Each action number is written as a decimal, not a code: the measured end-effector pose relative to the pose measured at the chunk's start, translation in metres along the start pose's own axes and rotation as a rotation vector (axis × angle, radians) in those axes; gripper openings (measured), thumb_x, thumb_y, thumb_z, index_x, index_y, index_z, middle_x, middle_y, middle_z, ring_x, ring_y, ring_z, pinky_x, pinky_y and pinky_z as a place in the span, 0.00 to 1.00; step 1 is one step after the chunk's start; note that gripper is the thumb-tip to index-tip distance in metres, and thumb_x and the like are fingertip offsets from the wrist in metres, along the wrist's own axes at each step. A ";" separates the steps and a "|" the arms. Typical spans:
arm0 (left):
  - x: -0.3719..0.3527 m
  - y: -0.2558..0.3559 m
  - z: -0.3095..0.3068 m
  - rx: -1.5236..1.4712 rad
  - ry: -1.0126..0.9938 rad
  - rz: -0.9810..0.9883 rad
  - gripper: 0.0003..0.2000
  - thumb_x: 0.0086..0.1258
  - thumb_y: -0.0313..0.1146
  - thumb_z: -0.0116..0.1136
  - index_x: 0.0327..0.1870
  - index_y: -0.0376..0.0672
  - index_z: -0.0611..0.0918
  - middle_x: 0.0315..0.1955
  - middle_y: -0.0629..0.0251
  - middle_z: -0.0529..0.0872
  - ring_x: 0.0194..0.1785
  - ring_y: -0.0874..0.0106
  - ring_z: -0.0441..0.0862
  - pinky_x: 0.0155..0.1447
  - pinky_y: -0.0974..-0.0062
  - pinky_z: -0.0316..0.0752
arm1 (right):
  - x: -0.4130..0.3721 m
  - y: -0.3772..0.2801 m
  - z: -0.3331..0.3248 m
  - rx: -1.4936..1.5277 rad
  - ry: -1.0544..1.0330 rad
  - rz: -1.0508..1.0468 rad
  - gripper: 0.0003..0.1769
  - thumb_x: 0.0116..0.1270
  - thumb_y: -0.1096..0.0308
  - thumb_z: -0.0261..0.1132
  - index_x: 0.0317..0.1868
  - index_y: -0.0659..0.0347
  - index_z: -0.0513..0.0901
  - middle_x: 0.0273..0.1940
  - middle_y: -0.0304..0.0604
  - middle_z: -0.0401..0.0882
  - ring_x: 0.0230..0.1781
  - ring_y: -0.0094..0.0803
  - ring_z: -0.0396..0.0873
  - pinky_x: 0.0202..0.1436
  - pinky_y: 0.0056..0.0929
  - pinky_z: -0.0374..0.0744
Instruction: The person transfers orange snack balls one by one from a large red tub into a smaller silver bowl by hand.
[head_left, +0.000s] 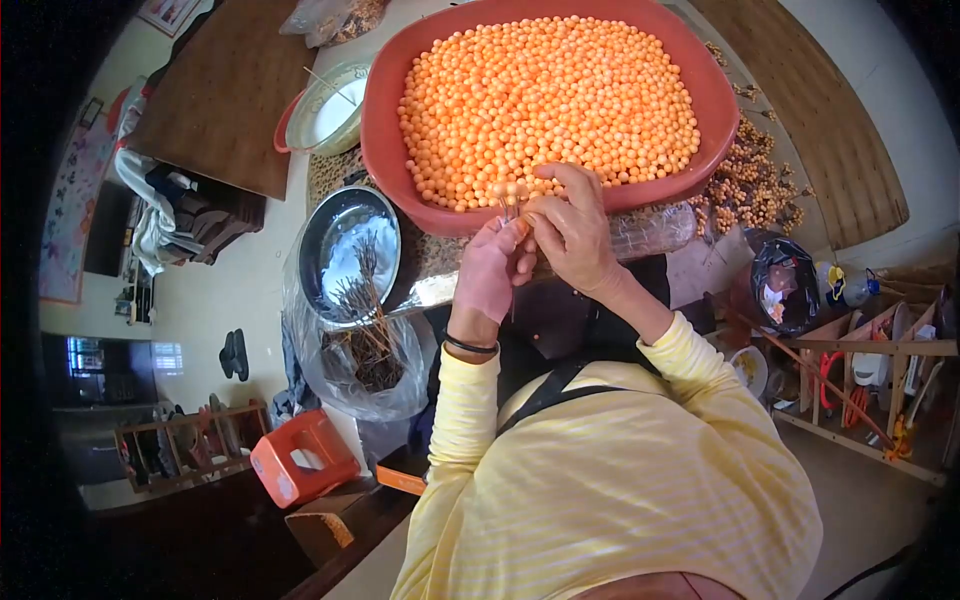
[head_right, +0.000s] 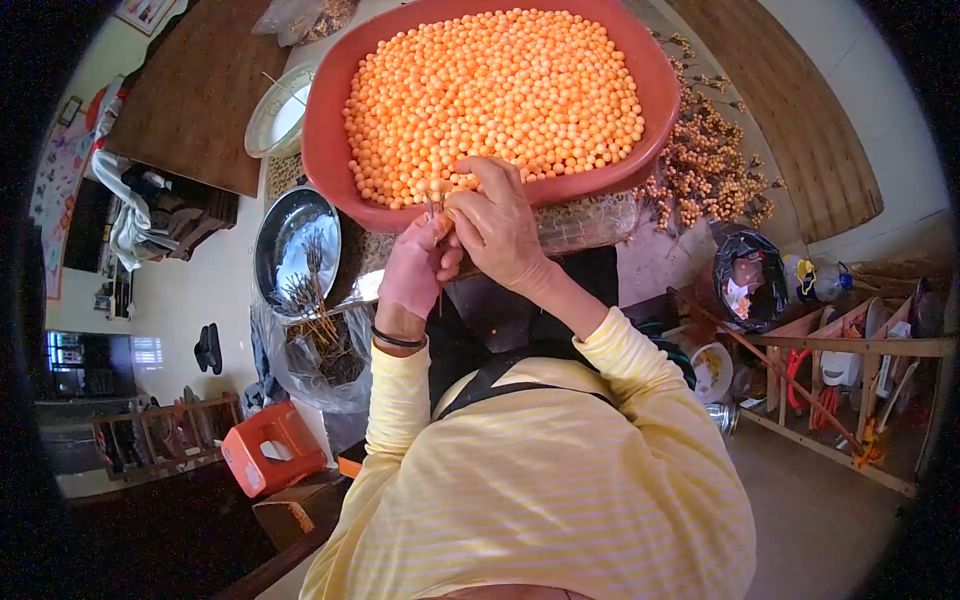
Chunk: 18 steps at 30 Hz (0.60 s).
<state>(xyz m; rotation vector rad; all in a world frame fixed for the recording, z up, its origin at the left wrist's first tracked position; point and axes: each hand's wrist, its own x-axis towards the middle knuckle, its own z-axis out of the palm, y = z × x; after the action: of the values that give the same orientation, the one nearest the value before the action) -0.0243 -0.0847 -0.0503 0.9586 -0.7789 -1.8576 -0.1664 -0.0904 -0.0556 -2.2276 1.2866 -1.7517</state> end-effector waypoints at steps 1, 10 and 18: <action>0.002 -0.002 -0.002 -0.073 -0.048 -0.013 0.07 0.72 0.33 0.52 0.44 0.40 0.76 0.26 0.67 0.77 0.20 0.82 0.68 0.20 0.89 0.57 | 0.000 -0.001 -0.001 -0.006 0.006 -0.008 0.07 0.55 0.76 0.64 0.35 0.61 0.80 0.55 0.48 0.72 0.52 0.44 0.69 0.55 0.37 0.71; 0.002 -0.004 -0.009 -0.290 -0.119 -0.131 0.07 0.73 0.33 0.52 0.45 0.41 0.76 0.27 0.66 0.77 0.21 0.81 0.67 0.19 0.89 0.57 | -0.009 -0.002 -0.001 -0.024 0.033 -0.040 0.08 0.55 0.76 0.64 0.37 0.61 0.81 0.56 0.49 0.72 0.54 0.44 0.69 0.54 0.35 0.72; 0.008 -0.011 -0.018 -0.410 -0.212 -0.132 0.07 0.74 0.33 0.50 0.45 0.41 0.77 0.29 0.66 0.77 0.21 0.81 0.67 0.19 0.89 0.58 | -0.010 -0.001 0.001 -0.006 0.053 -0.083 0.08 0.55 0.76 0.64 0.38 0.61 0.81 0.56 0.49 0.72 0.53 0.43 0.69 0.52 0.33 0.73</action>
<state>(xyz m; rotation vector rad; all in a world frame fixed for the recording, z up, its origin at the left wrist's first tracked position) -0.0162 -0.0896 -0.0703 0.5694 -0.4352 -2.1498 -0.1653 -0.0842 -0.0639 -2.2847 1.2274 -1.8497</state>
